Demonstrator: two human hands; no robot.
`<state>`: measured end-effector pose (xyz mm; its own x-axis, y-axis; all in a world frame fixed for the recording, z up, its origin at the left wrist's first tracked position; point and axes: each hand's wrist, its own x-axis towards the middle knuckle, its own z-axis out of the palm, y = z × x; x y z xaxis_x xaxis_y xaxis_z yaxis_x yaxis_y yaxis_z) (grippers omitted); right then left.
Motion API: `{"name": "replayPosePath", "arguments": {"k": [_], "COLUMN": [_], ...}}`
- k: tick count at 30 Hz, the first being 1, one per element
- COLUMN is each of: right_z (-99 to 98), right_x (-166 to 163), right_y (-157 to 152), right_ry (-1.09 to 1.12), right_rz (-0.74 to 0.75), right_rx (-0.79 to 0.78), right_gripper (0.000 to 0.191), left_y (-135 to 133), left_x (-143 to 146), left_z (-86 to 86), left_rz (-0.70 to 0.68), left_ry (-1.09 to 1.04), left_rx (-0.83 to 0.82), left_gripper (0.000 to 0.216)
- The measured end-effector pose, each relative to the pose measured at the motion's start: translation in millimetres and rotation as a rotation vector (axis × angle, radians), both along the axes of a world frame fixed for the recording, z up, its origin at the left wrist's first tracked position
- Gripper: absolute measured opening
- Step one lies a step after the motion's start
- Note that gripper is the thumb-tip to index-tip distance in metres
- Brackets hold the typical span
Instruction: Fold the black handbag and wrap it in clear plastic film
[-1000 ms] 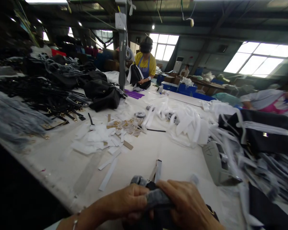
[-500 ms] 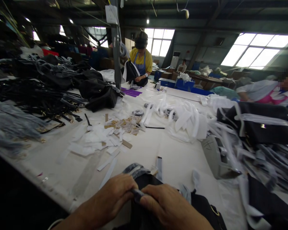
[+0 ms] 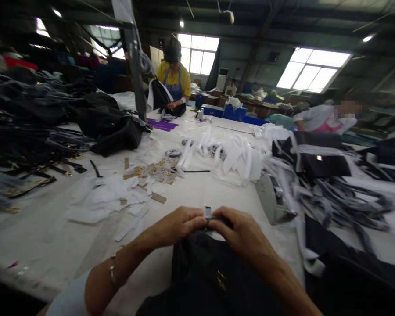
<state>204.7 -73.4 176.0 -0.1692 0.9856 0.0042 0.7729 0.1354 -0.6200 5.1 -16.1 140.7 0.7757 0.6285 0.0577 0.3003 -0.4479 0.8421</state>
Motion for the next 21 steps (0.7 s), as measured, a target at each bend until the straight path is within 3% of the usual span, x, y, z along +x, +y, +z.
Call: {"name": "replayPosePath", "arguments": {"k": [4,7,10,12,13,17,19,21], "right_z": [-0.2,-0.1,-0.9,0.1,2.0,24.8,44.2,66.1], "right_x": [4.5,8.7,21.5,35.0,41.8,56.5,52.2,42.4], "right_y": [5.8,4.7,-0.8,-5.7,-8.0,-13.8,-14.4,-13.3], "right_ry": [0.084,0.145,0.185,0.272,0.359,0.936,1.141,1.217], "right_rz": [-0.034,-0.101,-0.236,-0.363,-0.437,-0.676,-0.683,-0.634], "right_rx": [0.085,0.150,0.240,0.300,0.333,0.475,0.554,0.627], "right_gripper": [0.016,0.015,0.017,0.020,0.021,0.021,0.021,0.019], "left_y": [13.7,12.9,8.3,0.5,-6.1,-51.4,-77.5,-96.4], "left_x": [13.2,14.3,-2.2,-23.4,-35.9,-81.2,-95.1,-103.4], "left_z": [-9.6,-4.4,-10.2,-25.4,-35.0,-65.7,-69.6,-69.4], "left_rz": [-0.066,-0.042,0.174,0.334,0.363,0.195,0.136,0.174], "left_ry": [-0.087,-0.119,-0.179,-0.231,-0.240,-0.307,-0.270,-0.290], "left_rx": [-0.374,-0.241,0.000,0.004,-0.052,-0.471,-0.661,-0.731], "left_gripper": [0.043,0.042,0.036,0.041,0.046,0.065,0.076,0.086]}}
